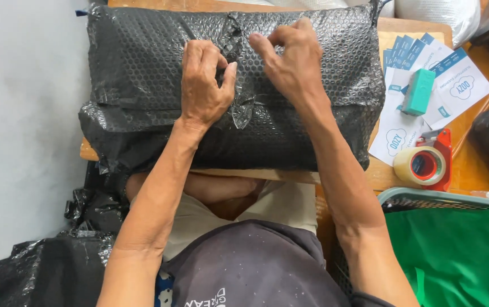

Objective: The person tapes a black bubble mailer on a wooden table using a handheld tape dispenser. They repeatedly apply clear tape to the top and side seams, pressing the tape down with their hands to secure the package.

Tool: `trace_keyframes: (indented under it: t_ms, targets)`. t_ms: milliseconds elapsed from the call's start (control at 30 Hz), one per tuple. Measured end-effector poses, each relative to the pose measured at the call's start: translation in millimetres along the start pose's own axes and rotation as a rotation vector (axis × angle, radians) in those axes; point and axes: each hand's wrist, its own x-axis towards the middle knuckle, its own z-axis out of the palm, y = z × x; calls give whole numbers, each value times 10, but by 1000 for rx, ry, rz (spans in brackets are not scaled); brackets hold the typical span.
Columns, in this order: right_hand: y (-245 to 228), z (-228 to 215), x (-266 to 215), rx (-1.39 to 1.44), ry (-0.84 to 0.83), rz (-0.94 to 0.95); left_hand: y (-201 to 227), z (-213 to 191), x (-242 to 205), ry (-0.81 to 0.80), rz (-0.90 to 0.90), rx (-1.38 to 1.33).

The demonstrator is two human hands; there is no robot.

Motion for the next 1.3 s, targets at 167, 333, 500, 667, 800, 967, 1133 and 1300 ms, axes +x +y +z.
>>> trace_keyframes:
  t_ms: [167,333,500,667,800,967,1133,1300]
  targets:
    - [-255,360,319,-100,-208,95,-59,20,-35,28,-7,-18]
    - [-98,526,362,4,-213,-10,-80,0,-71,46,-30,-11]
    - [71,579,306,-76,-7,-71,-140,98,-148,-86,-66,63]
    - [127,481,374,-74,-92,-110,-204,165,-164,-123,-56,123]
    - [138,337,382,-105,-246,-191,-202,174,-171,-135,-53,144]
    - [109,347,333,-154,-274,-210,-222,186,-184,-155,-57,155]
    - [199,422,275,-237,-151,-352,-200,175,-162,-177,-50,191]
    - [137,371,223,-98,-23,-494,-204,172,-157,-234,-11,237]
